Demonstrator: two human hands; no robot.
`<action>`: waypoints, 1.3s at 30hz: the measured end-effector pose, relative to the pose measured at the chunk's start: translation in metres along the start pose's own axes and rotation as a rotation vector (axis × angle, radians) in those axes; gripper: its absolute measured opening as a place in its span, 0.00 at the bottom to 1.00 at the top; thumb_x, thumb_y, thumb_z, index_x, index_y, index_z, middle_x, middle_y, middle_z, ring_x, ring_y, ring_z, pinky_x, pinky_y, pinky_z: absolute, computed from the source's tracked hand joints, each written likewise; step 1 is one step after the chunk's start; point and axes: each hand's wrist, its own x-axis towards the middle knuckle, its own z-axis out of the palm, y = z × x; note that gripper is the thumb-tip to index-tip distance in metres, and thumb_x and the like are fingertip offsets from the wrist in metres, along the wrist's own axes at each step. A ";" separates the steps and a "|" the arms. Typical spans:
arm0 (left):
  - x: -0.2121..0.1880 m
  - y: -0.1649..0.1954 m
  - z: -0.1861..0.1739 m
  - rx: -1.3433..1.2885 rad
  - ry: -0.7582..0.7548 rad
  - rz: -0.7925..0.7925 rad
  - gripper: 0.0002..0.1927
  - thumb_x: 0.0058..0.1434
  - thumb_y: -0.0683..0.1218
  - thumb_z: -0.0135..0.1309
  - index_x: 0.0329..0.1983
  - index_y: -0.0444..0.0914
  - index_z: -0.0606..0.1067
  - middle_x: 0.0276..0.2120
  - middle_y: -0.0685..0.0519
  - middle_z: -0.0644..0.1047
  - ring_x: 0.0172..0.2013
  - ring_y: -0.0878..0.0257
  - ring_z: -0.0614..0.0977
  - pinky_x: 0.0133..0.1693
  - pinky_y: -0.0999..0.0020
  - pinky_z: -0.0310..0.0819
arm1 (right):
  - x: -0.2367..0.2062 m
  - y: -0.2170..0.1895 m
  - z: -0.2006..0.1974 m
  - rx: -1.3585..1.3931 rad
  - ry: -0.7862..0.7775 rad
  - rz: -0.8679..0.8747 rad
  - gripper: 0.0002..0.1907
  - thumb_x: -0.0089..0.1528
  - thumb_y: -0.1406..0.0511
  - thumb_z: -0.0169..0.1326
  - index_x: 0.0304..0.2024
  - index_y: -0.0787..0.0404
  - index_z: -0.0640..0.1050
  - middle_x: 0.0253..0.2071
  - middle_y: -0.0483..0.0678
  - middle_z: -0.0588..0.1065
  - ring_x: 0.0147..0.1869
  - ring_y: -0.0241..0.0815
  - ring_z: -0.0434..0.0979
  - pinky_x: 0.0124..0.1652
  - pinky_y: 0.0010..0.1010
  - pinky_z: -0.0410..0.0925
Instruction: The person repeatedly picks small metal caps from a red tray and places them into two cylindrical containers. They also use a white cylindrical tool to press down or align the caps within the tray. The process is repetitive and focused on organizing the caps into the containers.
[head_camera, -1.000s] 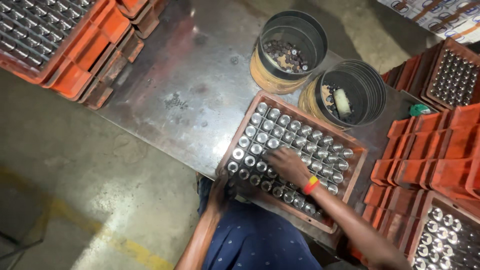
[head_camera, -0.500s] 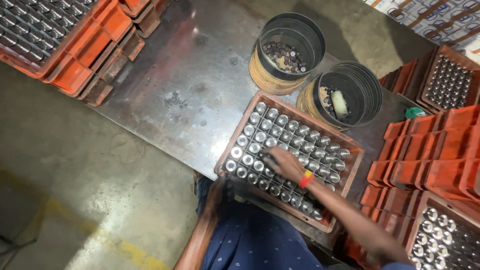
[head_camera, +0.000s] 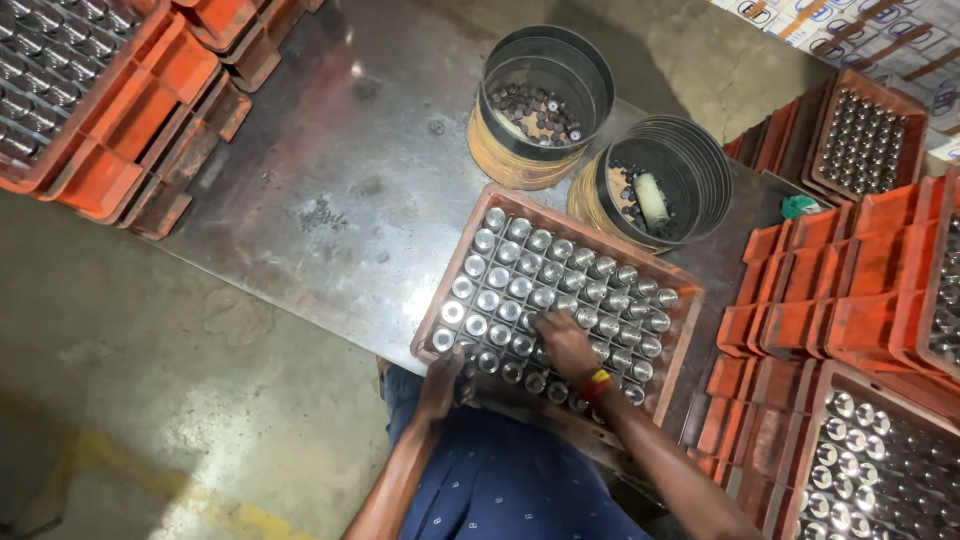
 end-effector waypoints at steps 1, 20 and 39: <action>0.000 -0.001 0.001 -0.013 -0.012 0.033 0.21 0.72 0.60 0.42 0.41 0.38 0.72 0.22 0.57 0.69 0.17 0.68 0.69 0.18 0.73 0.59 | 0.004 -0.003 0.000 0.010 -0.085 0.057 0.22 0.58 0.74 0.49 0.55 0.61 0.78 0.48 0.52 0.78 0.53 0.51 0.77 0.58 0.44 0.70; 0.008 -0.015 0.059 -0.028 0.093 -0.016 0.19 0.69 0.53 0.46 0.51 0.35 0.75 0.31 0.53 0.77 0.27 0.66 0.76 0.26 0.71 0.68 | -0.044 -0.027 -0.029 0.514 0.317 0.337 0.14 0.66 0.64 0.56 0.52 0.63 0.80 0.44 0.54 0.82 0.45 0.47 0.80 0.44 0.41 0.72; 0.012 -0.015 0.084 0.145 -0.033 -0.085 0.18 0.71 0.50 0.47 0.63 0.50 0.69 0.27 0.57 0.72 0.21 0.71 0.68 0.21 0.76 0.58 | -0.063 -0.037 0.010 1.219 0.074 0.785 0.17 0.66 0.63 0.61 0.56 0.61 0.82 0.45 0.52 0.81 0.44 0.44 0.76 0.42 0.36 0.70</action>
